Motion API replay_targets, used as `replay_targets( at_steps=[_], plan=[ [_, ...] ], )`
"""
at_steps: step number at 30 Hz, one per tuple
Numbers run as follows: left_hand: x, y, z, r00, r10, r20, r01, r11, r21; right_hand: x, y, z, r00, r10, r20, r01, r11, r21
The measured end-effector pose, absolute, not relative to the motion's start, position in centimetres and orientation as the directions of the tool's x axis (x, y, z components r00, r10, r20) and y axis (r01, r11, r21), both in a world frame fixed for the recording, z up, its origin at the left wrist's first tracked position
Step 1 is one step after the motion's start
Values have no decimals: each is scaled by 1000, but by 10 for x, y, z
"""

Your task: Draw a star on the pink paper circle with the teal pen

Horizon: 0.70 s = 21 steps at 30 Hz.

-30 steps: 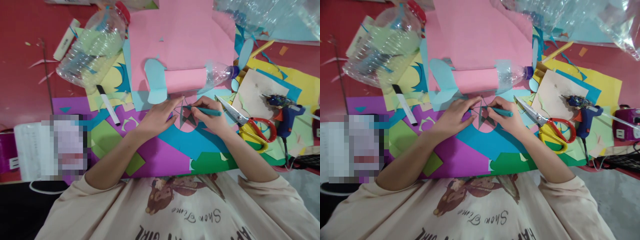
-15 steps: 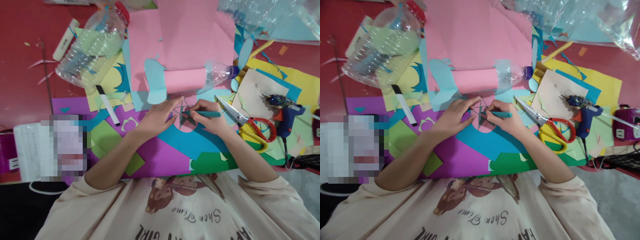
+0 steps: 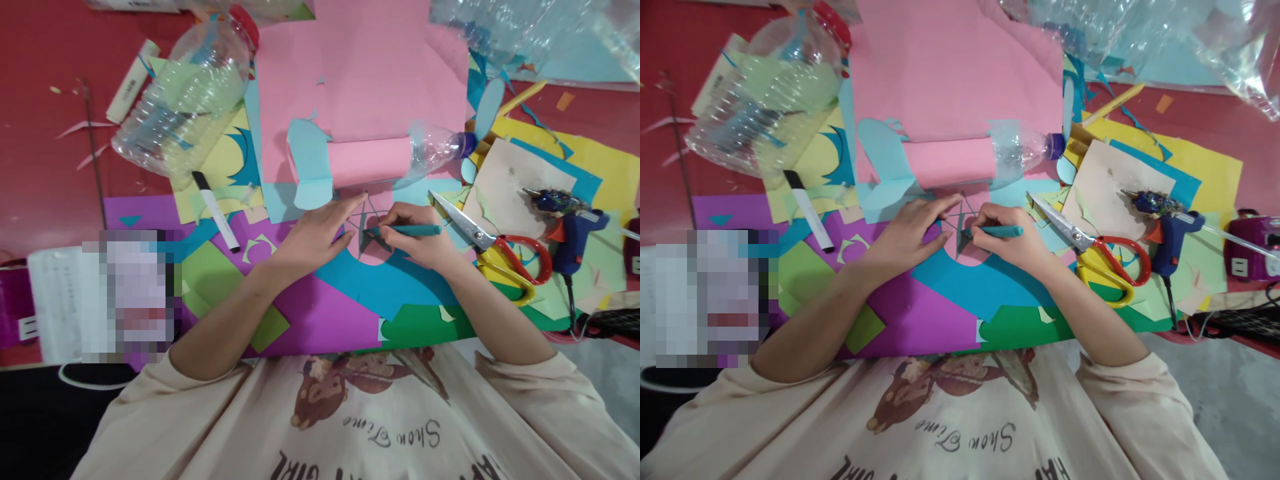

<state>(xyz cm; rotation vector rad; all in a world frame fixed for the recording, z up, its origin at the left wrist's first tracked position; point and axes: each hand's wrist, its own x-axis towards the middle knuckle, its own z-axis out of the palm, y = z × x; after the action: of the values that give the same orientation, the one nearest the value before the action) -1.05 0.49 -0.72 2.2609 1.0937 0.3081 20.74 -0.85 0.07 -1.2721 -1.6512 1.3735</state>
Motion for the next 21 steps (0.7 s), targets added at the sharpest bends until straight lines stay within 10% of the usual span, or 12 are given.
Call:
replay_targets(
  at_steps=[21],
  plan=[
    [-10, 5, -5, 621, 780, -81, 655, -458, 601, 205, -8, 1, -181, 980, -80, 256, -32, -966]
  ],
)
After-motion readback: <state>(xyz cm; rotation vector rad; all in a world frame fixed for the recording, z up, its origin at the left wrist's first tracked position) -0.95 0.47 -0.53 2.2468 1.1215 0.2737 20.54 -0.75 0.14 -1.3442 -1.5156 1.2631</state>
